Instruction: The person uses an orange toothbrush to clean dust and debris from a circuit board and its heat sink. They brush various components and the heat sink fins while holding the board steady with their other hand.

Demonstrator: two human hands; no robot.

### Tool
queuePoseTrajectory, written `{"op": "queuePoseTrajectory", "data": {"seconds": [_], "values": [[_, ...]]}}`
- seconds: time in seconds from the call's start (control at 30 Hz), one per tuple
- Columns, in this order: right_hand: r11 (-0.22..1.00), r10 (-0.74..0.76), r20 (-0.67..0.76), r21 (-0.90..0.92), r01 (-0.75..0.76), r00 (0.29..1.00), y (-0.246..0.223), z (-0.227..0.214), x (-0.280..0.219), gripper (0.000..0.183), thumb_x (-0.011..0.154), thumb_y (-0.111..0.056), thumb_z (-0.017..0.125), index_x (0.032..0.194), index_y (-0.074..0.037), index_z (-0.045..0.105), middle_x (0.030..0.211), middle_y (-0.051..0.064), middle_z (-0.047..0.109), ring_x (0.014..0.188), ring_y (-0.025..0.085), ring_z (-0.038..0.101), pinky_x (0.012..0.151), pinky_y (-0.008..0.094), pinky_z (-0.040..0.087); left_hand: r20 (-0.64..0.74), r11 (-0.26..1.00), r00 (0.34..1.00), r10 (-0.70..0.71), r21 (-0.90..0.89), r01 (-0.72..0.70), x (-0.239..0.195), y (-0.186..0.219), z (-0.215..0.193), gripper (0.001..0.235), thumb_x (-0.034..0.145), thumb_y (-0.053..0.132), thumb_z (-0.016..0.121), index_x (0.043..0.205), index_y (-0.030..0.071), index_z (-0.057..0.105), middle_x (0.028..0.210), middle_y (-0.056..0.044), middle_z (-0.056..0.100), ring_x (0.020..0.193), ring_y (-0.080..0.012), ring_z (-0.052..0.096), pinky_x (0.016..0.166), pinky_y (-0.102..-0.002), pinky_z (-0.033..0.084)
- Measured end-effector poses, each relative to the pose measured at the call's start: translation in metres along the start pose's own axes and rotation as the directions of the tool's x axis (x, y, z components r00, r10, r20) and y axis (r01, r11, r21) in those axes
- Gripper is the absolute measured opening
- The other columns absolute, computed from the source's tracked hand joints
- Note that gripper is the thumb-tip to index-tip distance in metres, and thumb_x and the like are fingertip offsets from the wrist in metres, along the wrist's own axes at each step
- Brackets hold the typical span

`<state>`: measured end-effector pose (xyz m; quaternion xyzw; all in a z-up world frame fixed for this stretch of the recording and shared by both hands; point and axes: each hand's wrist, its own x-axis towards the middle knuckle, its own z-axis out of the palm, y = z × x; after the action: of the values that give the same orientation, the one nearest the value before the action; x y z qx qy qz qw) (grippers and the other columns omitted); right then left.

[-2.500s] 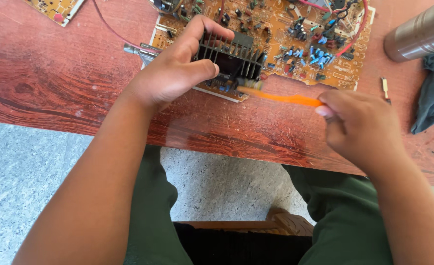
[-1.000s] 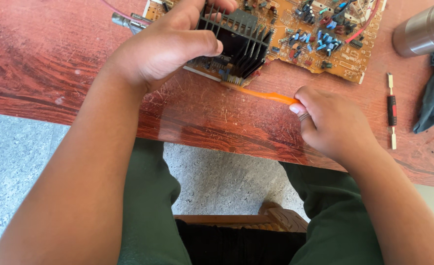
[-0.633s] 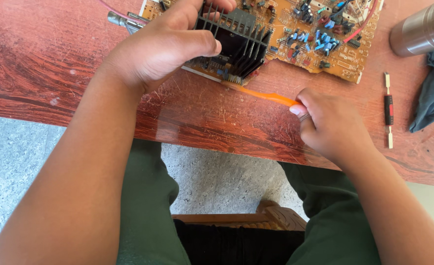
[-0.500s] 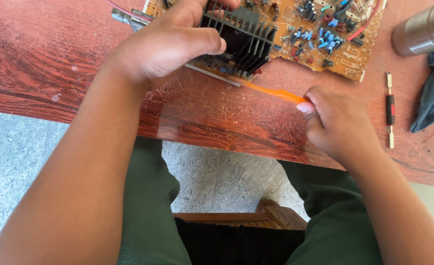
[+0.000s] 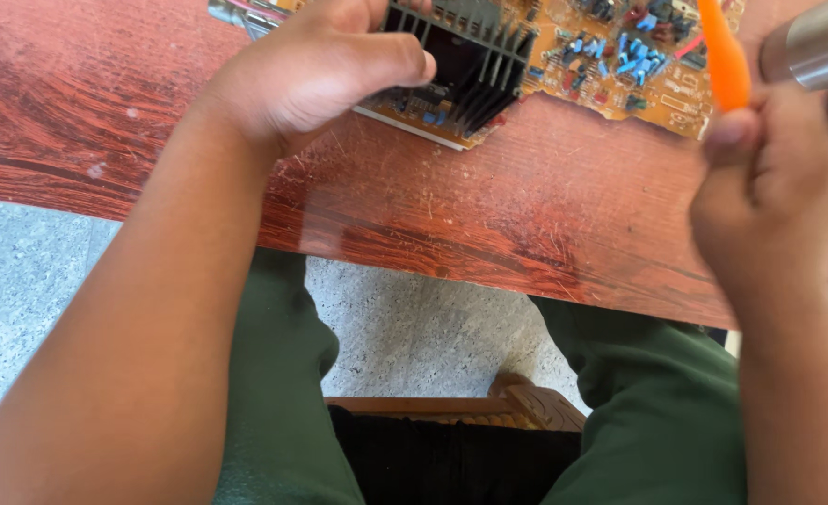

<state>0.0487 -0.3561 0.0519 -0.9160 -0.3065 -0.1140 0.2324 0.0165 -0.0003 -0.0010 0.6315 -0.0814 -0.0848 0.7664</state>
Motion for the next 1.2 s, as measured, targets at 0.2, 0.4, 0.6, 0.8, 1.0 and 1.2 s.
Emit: {"op": "queuePoseTrajectory", "data": {"seconds": [0.2,0.4,0.6,0.8,1.0,1.2], "values": [[0.999,-0.011,0.002,-0.049,0.011,1.000,-0.003,-0.008,0.003,0.030,0.126,-0.015,0.059,0.102,0.003,0.062,0.075,0.011,0.061,0.064,0.021,0.061,0.063,0.031,0.045,-0.056,0.999,0.998,-0.007,0.033,0.009,-0.002,0.002,0.000,0.030,0.089,0.012,0.063,0.118,0.005,0.062,0.108,0.001,0.067,0.100,-0.0098,0.062,0.094,-0.028,0.051],[0.987,-0.027,0.199,0.160,-0.005,0.980,-0.015,-0.007,0.002,0.017,0.112,-0.012,0.054,0.104,0.001,0.061,0.077,0.011,0.059,0.065,0.024,0.058,0.064,0.034,0.044,-0.105,0.992,0.993,-0.058,0.105,0.069,0.000,-0.007,-0.001,0.022,0.098,0.014,0.067,0.109,-0.005,0.064,0.100,-0.005,0.061,0.090,-0.0152,0.054,0.088,-0.034,0.049],[0.978,-0.200,0.391,0.135,0.159,0.899,-0.003,-0.008,0.002,0.008,0.104,-0.010,0.058,0.102,-0.003,0.063,0.082,0.013,0.060,0.078,0.032,0.059,0.074,0.041,0.048,-0.033,0.999,0.999,0.022,0.044,-0.020,0.000,-0.007,-0.002,0.032,0.092,0.012,0.064,0.123,0.003,0.062,0.111,0.000,0.068,0.105,-0.0118,0.063,0.098,-0.030,0.052],[0.973,-0.181,0.466,-0.047,0.228,0.866,-0.010,0.000,-0.007,0.022,0.091,-0.017,0.063,0.108,-0.004,0.067,0.087,0.018,0.068,0.080,0.042,0.064,0.071,0.050,0.049,-0.003,0.986,0.993,0.114,0.126,-0.113,0.001,0.003,0.000,0.043,0.092,0.010,0.062,0.135,0.005,0.055,0.123,-0.003,0.061,0.118,-0.0140,0.059,0.108,-0.030,0.048],[0.994,-0.082,0.483,-0.025,0.108,0.872,-0.019,0.034,0.000,0.017,0.096,-0.021,0.065,0.102,-0.006,0.067,0.084,0.018,0.067,0.081,0.043,0.063,0.071,0.052,0.048,-0.026,0.993,0.999,0.046,0.110,-0.043,-0.001,0.002,0.002,0.048,0.088,0.012,0.061,0.135,0.007,0.053,0.122,-0.003,0.061,0.116,-0.0146,0.058,0.104,-0.030,0.048],[0.996,0.041,0.410,-0.093,-0.003,0.911,-0.023,0.047,-0.007,0.017,0.094,-0.023,0.068,0.094,-0.006,0.068,0.079,0.018,0.066,0.077,0.041,0.064,0.069,0.051,0.048,0.012,0.967,0.987,0.163,0.198,-0.162,-0.001,0.003,-0.001,0.044,0.091,0.011,0.062,0.134,0.006,0.054,0.126,-0.003,0.058,0.122,-0.0131,0.056,0.110,-0.029,0.046]]}}
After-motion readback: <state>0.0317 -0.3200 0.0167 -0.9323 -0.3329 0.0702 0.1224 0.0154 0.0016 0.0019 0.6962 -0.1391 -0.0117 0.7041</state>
